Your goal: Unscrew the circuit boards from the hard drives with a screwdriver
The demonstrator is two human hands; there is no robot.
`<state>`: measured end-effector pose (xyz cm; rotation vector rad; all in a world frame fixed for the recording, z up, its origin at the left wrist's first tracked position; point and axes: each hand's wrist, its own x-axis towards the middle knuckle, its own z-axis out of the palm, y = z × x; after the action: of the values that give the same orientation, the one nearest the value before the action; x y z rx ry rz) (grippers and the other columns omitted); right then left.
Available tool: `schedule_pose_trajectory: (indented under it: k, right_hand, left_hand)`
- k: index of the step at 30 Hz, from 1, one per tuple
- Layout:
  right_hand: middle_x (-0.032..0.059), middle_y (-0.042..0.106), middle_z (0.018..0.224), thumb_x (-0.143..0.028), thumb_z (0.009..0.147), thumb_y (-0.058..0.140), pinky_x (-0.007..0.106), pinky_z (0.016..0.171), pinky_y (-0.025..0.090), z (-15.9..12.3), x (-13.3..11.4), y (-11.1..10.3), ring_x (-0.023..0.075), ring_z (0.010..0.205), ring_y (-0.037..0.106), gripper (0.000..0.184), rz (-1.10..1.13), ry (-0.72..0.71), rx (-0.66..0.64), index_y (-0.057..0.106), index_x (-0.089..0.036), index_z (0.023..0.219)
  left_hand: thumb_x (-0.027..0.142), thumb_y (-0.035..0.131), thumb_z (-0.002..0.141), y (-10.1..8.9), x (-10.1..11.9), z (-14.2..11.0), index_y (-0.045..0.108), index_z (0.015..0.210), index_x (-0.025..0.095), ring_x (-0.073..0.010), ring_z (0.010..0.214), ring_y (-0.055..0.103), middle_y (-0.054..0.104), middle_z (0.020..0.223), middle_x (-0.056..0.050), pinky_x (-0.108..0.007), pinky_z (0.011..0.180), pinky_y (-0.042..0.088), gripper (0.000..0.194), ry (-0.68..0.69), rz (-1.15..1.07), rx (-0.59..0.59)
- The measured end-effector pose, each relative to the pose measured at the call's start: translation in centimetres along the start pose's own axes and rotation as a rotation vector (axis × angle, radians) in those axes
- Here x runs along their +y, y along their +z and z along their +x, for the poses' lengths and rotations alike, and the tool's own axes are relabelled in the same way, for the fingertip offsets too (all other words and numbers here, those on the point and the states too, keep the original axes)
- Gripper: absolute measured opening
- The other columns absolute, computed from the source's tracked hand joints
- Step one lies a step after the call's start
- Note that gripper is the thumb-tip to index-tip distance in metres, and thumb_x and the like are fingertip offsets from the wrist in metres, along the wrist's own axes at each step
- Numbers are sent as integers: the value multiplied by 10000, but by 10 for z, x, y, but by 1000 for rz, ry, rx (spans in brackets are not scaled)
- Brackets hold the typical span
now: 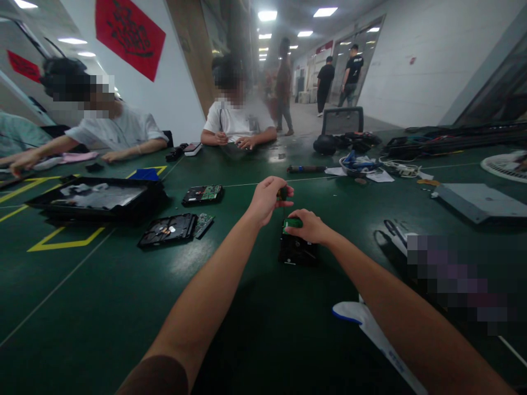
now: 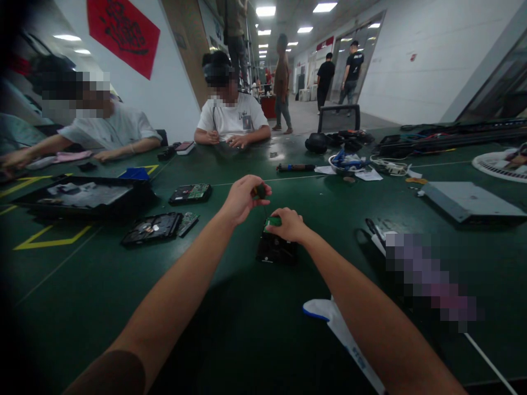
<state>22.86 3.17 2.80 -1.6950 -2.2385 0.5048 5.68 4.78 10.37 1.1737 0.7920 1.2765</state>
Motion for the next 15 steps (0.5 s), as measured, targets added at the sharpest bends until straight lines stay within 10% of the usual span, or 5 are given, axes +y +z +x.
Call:
schedule_pose_trajectory:
  k: [15]
  right_hand:
    - [78,695,1249,-525,839,760,414,914,512,-1,2,1,313,1164,644,429,9,-11,17,712,-296,1198]
  left_hand:
    - [330,645,779,-7,2,3,673,820,165,-180,785,651,685,869,-75,-226,522,523,172,-7,68,6]
